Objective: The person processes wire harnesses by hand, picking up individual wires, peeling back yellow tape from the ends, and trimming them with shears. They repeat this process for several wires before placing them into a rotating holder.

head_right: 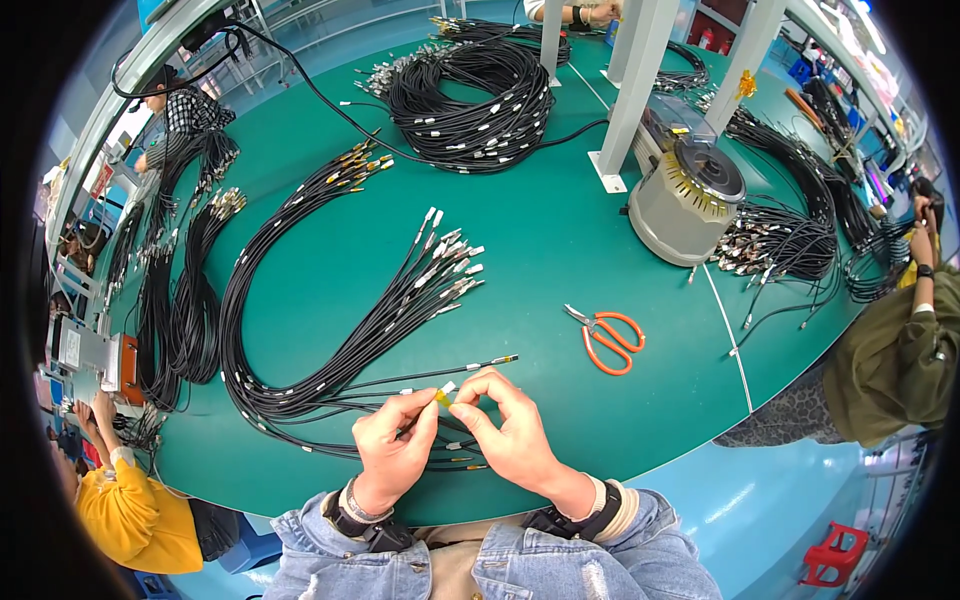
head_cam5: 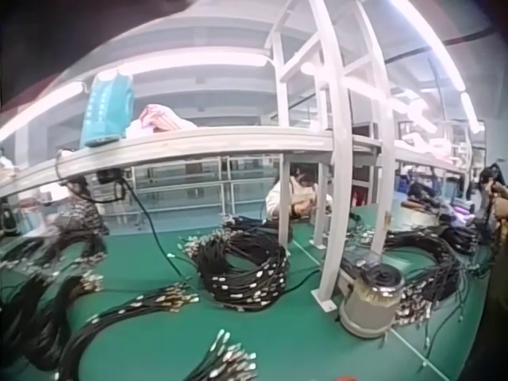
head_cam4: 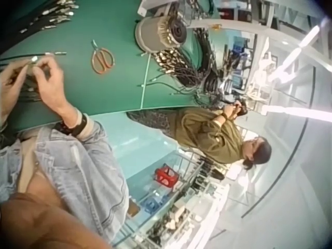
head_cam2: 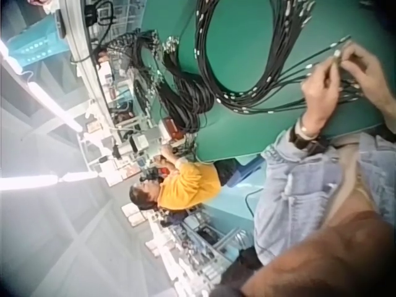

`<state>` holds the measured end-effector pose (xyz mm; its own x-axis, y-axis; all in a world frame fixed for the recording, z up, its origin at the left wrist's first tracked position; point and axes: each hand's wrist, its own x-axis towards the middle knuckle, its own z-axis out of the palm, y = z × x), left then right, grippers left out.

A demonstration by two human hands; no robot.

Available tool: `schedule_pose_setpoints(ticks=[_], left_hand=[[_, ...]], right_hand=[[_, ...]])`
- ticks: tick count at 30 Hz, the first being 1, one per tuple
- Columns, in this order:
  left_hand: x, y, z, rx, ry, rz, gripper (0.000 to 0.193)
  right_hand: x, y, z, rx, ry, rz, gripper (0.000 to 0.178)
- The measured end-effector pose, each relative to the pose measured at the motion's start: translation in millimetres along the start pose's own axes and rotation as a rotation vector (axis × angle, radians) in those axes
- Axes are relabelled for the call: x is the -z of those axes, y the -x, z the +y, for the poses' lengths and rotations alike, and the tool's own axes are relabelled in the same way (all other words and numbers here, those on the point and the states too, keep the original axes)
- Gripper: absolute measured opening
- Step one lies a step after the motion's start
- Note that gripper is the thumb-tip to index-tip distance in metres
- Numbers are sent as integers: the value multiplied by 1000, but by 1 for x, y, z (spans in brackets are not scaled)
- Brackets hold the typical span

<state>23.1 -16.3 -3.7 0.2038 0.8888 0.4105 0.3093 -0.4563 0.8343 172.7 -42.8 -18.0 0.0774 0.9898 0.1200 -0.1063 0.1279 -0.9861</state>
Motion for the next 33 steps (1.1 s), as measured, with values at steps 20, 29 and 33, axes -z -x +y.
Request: schedule_pose_setpoints(ticks=[20,29,33], left_hand=[[0,0,-2,-10,-55,23,13],[5,-3,-3,53,2,64,14],[1,-5,-3,79,50,52,17]], right_hand=[[0,0,-6,123,80,-23,8],[0,0,-4,70,19,-48,7],[7,-1,-6,49,-32,-22,7]])
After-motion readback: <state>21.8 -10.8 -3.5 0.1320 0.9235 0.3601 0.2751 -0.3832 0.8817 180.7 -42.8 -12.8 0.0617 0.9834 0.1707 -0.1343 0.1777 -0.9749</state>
